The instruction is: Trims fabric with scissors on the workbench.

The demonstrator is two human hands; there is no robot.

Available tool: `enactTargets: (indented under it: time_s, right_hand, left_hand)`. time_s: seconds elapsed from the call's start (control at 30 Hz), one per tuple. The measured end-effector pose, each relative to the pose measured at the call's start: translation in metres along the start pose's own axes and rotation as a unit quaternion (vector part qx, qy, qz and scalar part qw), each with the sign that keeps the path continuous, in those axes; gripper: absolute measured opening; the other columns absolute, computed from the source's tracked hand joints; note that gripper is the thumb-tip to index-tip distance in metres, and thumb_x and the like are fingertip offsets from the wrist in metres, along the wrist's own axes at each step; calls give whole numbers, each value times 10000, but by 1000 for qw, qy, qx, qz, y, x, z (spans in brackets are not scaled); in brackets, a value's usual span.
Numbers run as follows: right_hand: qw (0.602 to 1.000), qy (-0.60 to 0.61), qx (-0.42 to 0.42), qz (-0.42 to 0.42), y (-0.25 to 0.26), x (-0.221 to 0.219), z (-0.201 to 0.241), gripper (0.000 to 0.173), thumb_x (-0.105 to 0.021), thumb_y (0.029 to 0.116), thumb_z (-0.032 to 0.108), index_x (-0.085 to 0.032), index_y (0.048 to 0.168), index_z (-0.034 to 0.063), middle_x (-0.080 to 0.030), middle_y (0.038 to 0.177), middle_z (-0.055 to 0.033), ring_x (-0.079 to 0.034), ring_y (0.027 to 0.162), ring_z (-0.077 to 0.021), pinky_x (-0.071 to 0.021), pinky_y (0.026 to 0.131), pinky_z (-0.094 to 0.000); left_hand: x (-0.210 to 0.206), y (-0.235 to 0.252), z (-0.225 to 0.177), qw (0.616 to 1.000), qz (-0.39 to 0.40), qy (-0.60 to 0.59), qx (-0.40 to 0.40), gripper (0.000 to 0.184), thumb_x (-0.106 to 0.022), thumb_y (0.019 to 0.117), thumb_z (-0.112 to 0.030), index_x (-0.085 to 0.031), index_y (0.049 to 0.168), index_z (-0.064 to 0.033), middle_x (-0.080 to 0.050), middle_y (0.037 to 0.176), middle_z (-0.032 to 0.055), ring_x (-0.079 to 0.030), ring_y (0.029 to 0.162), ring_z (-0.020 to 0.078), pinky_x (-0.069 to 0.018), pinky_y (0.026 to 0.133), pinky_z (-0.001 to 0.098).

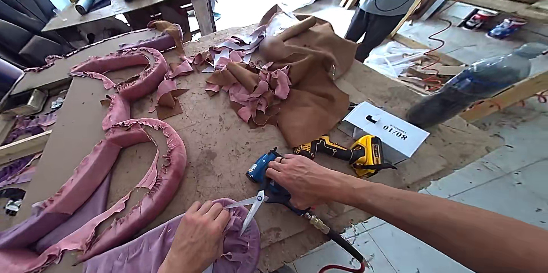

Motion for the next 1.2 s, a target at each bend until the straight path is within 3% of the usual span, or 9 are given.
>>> enactTargets:
  time_s: [0.13,0.2,0.27,0.37,0.47,0.6,0.83,0.97,1.2]
  right_hand:
    - [998,-27,30,41,26,-17,33,720,-863,560,521,-630,1105,111,-652,1040,-65,-647,945,-252,-514,768,-440]
    - [996,-28,24,77,32,-24,42,757,-871,581,523,-618,1139,79,-652,1061,-88,-652,946,-260,-512,793,-442]
    - [995,-22,9,92,29,-25,43,601,-850,642,404,-624,1081,61,-660,962,-92,-656,858,-262,-507,783,-447]
    - [988,6,-23,151,15,-24,44,340,-748,803,305,-631,987,45,-649,790,-102,-657,739,-287,-498,708,-475]
    - [986,31,-38,157,1,-15,44,256,-695,876,271,-634,917,25,-630,717,-121,-658,691,-322,-489,625,-503]
    - [994,2,-63,85,-17,8,27,161,-709,869,205,-654,898,57,-648,710,-95,-669,665,-293,-514,608,-474]
    - [984,-89,-143,56,-37,31,-6,390,-792,708,382,-673,958,108,-676,811,-41,-667,720,-226,-520,673,-421]
    - [987,-40,-129,90,-18,23,18,405,-781,760,353,-664,1027,71,-688,883,-91,-677,786,-275,-519,716,-466]
    - [996,-75,-41,-4,32,13,55,399,-805,677,264,-661,980,48,-681,830,-99,-687,742,-271,-527,672,-445]
  left_hand:
    - [-6,43,-11,981,180,-1,-69,169,-561,975,-177,-697,909,-101,-697,887,62,-698,880,245,-560,731,419]
    - [-15,54,-11,964,257,-24,-70,191,-529,1008,-176,-687,955,-82,-693,949,80,-678,941,264,-528,775,441]
    - [-21,54,-6,960,267,-38,-69,215,-517,1023,-194,-688,956,-83,-694,963,78,-674,960,262,-525,788,441]
    - [-23,46,3,974,211,-54,-65,174,-563,988,-180,-699,917,-98,-703,940,57,-685,948,239,-542,776,419]
    - [-4,41,27,990,99,-96,-24,235,-561,1011,-219,-715,877,-103,-701,888,42,-696,901,223,-582,780,429]
    - [16,6,54,992,-49,-105,40,401,-460,1053,-366,-673,800,-138,-608,745,-14,-637,716,151,-557,618,340]
    - [17,-45,61,971,-103,-136,166,529,-363,1091,-456,-658,786,-139,-592,694,-19,-608,619,116,-517,538,322]
    - [39,-24,30,968,-136,-116,174,529,-377,1087,-443,-661,774,-125,-586,671,-1,-602,579,142,-500,486,335]
    - [36,12,-76,976,-187,-83,78,181,-591,929,-112,-664,763,-110,-640,704,32,-650,603,173,-539,505,318]
Point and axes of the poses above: each hand's wrist, its own y-axis towards the middle knuckle, its own x-axis out of the back of the hand, z = x × y, the point moved 8 cm from there along y, towards the middle knuckle
